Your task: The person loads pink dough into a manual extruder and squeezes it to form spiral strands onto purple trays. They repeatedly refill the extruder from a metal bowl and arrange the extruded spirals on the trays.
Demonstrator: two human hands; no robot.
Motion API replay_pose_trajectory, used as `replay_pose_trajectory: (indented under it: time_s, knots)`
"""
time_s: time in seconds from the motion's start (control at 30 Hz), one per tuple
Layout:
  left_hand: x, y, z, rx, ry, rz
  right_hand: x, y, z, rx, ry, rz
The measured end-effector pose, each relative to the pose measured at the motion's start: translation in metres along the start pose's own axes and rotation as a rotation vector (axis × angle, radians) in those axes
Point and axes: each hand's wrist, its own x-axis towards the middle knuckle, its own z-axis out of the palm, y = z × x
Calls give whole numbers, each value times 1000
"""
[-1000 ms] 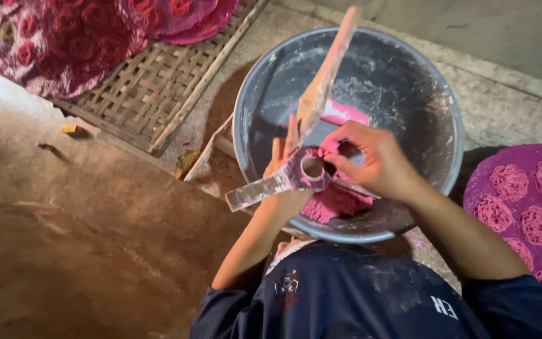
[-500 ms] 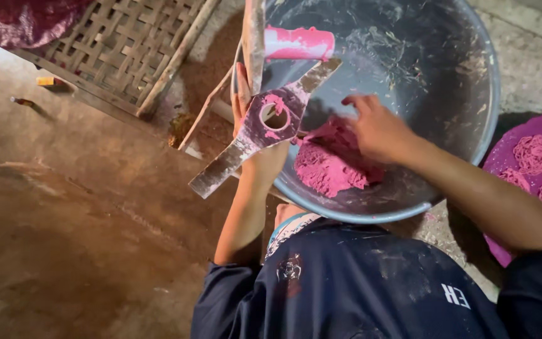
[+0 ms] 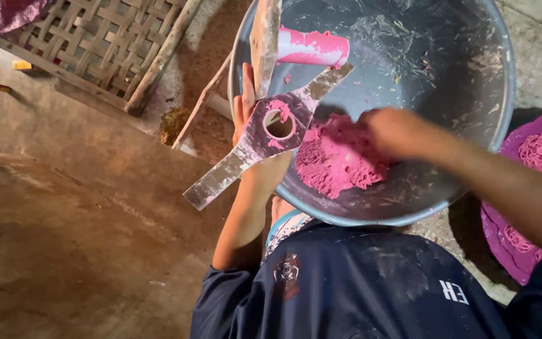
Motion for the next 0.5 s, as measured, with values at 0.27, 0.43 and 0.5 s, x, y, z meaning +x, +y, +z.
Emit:
replay_pose_trajectory:
  time_s: [0.27, 0.43, 0.5]
  knots:
    - [-1, -1, 5, -35, 17, -27, 22, 112, 61, 327, -93, 7]
    - [4, -5, 6, -2, 1, -8, 25, 114, 37, 338, 47, 50]
    - [-2, -5, 4, 47, -11, 21, 34, 111, 30, 293, 94, 130]
